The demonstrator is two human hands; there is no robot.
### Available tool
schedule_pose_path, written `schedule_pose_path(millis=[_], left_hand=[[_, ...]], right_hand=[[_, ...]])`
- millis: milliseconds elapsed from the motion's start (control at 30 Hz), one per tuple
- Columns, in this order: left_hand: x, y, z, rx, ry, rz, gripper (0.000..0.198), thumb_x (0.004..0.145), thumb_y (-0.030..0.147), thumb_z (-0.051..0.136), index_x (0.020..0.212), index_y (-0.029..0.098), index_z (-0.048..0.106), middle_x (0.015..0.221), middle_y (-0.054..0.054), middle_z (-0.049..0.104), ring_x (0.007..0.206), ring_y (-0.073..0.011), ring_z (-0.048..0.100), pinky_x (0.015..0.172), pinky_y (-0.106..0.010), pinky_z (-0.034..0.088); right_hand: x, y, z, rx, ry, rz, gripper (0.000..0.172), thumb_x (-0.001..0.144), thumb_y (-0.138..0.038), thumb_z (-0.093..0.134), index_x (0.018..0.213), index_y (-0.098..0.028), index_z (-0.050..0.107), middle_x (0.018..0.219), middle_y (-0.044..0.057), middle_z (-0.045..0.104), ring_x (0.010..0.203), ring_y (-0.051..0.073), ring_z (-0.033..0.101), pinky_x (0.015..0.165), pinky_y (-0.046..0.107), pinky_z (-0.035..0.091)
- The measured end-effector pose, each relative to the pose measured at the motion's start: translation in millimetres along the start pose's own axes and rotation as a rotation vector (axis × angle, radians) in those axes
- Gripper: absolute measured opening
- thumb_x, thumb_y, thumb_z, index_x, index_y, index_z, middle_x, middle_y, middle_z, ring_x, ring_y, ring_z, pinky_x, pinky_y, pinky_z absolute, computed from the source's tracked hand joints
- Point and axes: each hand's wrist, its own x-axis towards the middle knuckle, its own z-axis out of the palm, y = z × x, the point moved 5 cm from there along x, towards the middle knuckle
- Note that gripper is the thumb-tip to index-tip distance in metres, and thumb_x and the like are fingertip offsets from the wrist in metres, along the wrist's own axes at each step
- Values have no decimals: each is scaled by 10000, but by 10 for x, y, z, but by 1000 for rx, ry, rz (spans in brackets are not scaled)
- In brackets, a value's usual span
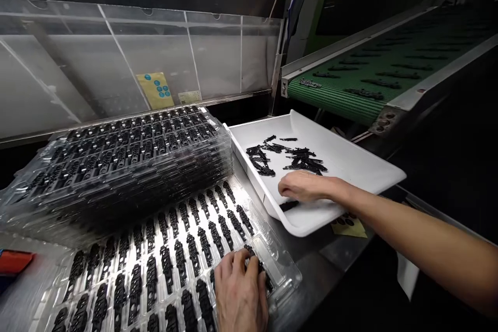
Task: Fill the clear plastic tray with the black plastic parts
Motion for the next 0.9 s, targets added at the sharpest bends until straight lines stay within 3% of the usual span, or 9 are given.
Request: schedule_pose_path(millis=[133,267,367,467,533,667,767,833,900], left_hand=[[-1,56,81,43,-100,1,184,812,147,547,946,211,655,1024,-51,624,990,-263,479,879,-432,358],[22,90,145,109,-161,17,208,774,93,536,900,203,659,991,-62,626,964,-270,489,853,-442,369],[32,84,142,122,-168,-23,221,751,75,532,874,204,662,990,-70,624,952,-275,493,837,-450,375],[7,79,111,81,-139,-42,265,733,57,526,912,202,656,997,-75,619,954,-271,490,840,-447,375],[-34,74,79,24,-101,-36,274,735,55,519,923,208,646,1004,-62,615,967,-263,484,848,-442,369],[-153,64,-8,-63,1,22,217,797,119,488,922,227,627,1016,-45,619,1010,-262,480,864,-449,353],[-253,-6,-114,-48,64,62,193,837,171,475,935,245,624,1011,-40,627,1030,-266,486,870,-451,349],[-330,-125,-236,9,103,77,188,849,189,488,959,258,624,1018,-36,633,1042,-266,494,888,-455,350],[-431,-305,-415,97,152,86,190,867,221,498,1008,264,617,1039,-44,635,1055,-273,502,911,-472,350]], right_hand=[[-112,119,95,78,-59,-19,316,830,-326,528,1080,-200,674,1030,64,686,832,200,626,659,265,435],[-90,163,114,111,-46,-15,187,784,-309,571,860,-216,715,873,38,689,738,186,612,619,258,413],[-152,194,-15,95,121,49,248,858,-329,477,756,-194,659,768,43,659,675,180,585,619,274,401],[-370,198,-153,96,344,154,396,960,-398,270,919,-188,604,793,54,654,667,183,580,614,290,404],[-514,202,-176,145,475,208,402,963,-445,267,1005,-201,583,825,43,667,689,181,597,619,288,421],[-554,302,-58,276,510,248,277,840,-435,550,1010,-250,668,989,17,708,909,231,638,782,341,476],[-602,341,-74,338,533,270,253,785,-408,633,983,-269,707,1074,12,697,1017,261,622,894,392,481],[-786,180,-155,376,685,250,256,790,-438,642,992,-294,704,1096,11,682,1049,260,607,918,396,493],[-1032,-167,-136,402,850,200,286,784,-484,660,1020,-324,687,1111,14,664,1068,258,592,887,378,526]])
